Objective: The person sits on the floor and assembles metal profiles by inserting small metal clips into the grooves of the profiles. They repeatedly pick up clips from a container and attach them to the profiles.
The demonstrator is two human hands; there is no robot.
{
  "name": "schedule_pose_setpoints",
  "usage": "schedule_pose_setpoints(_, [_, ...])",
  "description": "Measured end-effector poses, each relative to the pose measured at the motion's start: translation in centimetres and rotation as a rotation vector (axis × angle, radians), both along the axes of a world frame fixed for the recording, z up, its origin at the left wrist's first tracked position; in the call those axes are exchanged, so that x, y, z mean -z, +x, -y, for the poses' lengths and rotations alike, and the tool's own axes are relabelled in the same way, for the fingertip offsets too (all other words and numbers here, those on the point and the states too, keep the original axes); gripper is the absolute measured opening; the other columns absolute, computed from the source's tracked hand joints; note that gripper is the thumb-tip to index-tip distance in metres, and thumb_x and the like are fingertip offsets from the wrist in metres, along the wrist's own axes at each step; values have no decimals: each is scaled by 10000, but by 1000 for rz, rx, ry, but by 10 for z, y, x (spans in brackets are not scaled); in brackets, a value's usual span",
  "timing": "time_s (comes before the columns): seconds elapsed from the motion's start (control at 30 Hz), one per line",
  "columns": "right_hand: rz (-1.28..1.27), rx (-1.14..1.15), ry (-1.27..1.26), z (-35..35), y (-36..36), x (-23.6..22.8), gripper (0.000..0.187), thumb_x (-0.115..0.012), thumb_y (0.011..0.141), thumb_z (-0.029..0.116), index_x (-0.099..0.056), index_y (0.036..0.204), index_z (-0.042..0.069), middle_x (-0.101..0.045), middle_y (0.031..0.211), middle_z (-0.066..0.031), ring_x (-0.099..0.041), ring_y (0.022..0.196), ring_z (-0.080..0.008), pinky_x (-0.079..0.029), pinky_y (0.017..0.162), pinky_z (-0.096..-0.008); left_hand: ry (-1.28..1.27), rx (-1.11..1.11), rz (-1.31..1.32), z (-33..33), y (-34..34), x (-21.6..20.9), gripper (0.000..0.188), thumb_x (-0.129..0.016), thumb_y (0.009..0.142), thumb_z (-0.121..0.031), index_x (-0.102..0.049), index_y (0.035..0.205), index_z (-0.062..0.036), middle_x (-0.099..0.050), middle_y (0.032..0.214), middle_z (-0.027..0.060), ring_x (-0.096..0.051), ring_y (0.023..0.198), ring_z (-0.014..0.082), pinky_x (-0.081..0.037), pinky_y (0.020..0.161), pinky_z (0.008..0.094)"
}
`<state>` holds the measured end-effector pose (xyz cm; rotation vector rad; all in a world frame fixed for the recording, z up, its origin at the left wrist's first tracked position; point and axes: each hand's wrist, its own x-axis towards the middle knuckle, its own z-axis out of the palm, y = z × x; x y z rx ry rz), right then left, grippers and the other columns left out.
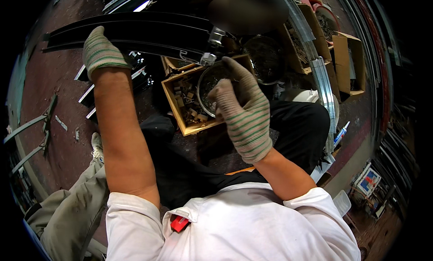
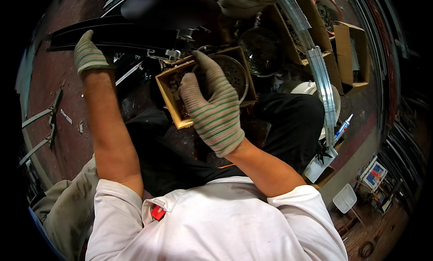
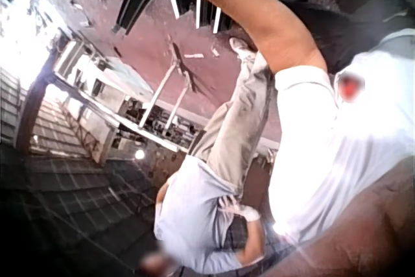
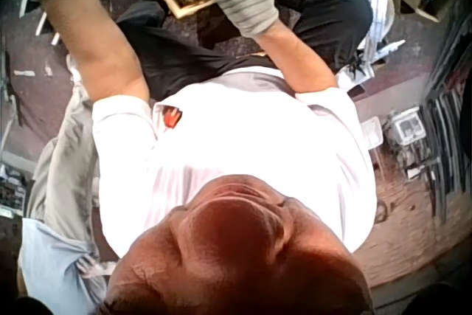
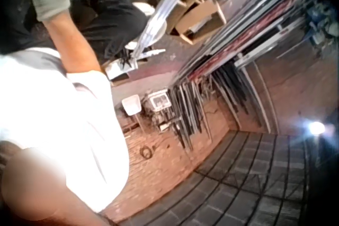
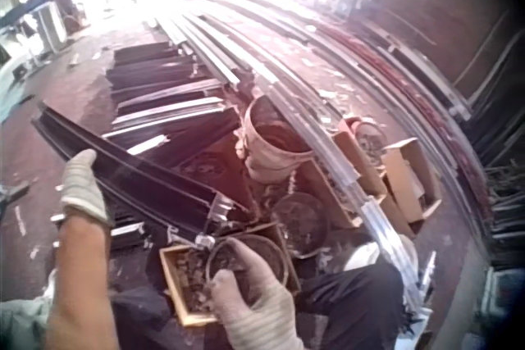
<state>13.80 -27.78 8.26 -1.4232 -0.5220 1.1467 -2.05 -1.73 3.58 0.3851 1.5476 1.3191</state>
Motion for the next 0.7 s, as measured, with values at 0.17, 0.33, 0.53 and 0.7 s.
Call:
schedule_pose_setpoints(0.17, [267,-106,144,2,9,25,467,-600,959,78,-496,1410,10,-652,1173,-106,-642,902,-85,-548,797,-234,88,107,49,2,-3,16,728,-704,839,-350,-455,1422,10,-463,1465,232,-548,1251,327,-412,1090,439])
schedule_pose_setpoints(0.33, [578,25,34,-1,96,50,258,-646,929,84,-665,1174,8,-697,978,-71,-649,896,-106,-546,799,-250,-40,64,12,11,-2,-4,490,-653,879,-317,-615,1239,12,-645,1225,198,-645,1103,308,-512,1002,427])
schedule_pose_setpoints(0.53, [1726,66,-576,11,294,89,446,-670,837,445,-683,1068,63,-650,1059,-217,-641,990,-391,-522,886,-467,-25,17,-41,7,-2,1,414,-678,876,-279,-643,1166,15,-663,1160,185,-679,1005,318,-604,859,428])
schedule_pose_setpoints(0.7, [1876,-93,-950,23,346,110,526,-759,771,470,-645,1074,55,-625,1126,-173,-604,1086,-346,-502,913,-480,-105,62,-84,2,5,-4,435,-662,889,-292,-624,1212,-3,-653,1184,187,-673,1017,321,-588,886,441])
